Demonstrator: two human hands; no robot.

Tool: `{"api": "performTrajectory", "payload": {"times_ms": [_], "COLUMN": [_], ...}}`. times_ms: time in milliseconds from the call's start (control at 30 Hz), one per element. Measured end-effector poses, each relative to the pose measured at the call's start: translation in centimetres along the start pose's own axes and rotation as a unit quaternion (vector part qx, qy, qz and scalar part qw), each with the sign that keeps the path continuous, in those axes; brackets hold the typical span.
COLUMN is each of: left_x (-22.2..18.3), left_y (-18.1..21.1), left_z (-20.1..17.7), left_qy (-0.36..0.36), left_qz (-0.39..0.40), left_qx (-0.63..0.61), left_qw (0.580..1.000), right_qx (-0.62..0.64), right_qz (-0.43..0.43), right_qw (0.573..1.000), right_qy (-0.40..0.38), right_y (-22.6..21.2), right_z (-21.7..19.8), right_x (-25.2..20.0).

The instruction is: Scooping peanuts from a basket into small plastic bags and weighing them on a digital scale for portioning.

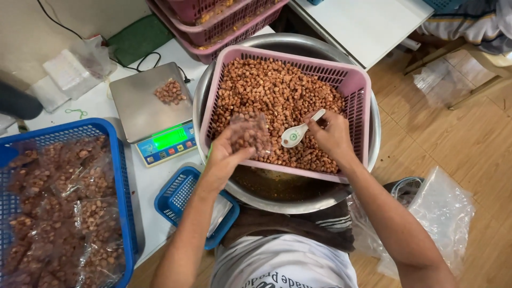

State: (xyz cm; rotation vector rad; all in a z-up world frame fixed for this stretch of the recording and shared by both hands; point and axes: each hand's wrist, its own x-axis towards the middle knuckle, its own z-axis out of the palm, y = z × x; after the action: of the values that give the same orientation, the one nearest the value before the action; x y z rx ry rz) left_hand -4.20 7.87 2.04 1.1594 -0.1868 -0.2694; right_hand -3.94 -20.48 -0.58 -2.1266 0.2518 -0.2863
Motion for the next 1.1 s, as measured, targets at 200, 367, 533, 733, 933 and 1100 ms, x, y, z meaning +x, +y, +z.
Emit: {"api": "performTrajectory", "payload": {"times_ms": [200,367,533,733,933,1100], "left_x": [0.4,-0.9,-0.3,0.5,1.4,2.6], "left_y": [-2.0,-0.5,-1.2,1.4,-1.3,1.7], "left_z": [-1.1,0.5,2.7,5.5,3.5,-5.2], "left_qy": [-0.025,-0.022,-0.047,-0.086,-0.085,0.138], "left_qz": [-0.035,0.013,-0.023,-0.086,-0.019,0.122], "left_qx": [0.035,0.145,0.184,0.306,0.221,0.096], "left_qw": [0.998,0.989,0.982,0.944,0.971,0.978], "right_qx": [-0.037,-0.012,0.034,0.079,0.048,0.103], "right_qz": [0.010,-0.066,-0.130,-0.150,-0.014,-0.052], "right_qw": [0.999,0.998,0.990,0.985,0.998,0.993], "right_qy": [0.004,0.014,0.035,0.013,0.033,0.038], "right_y": [-2.5,-2.7,-8.6,-9.1,-7.2,-0.4], "right_z": [0.3,-1.6,-4.9,-6.3,-7.4,-8.7], "right_x": [-0.8,1.0,0.5,0.8,1.8,2.2]}}
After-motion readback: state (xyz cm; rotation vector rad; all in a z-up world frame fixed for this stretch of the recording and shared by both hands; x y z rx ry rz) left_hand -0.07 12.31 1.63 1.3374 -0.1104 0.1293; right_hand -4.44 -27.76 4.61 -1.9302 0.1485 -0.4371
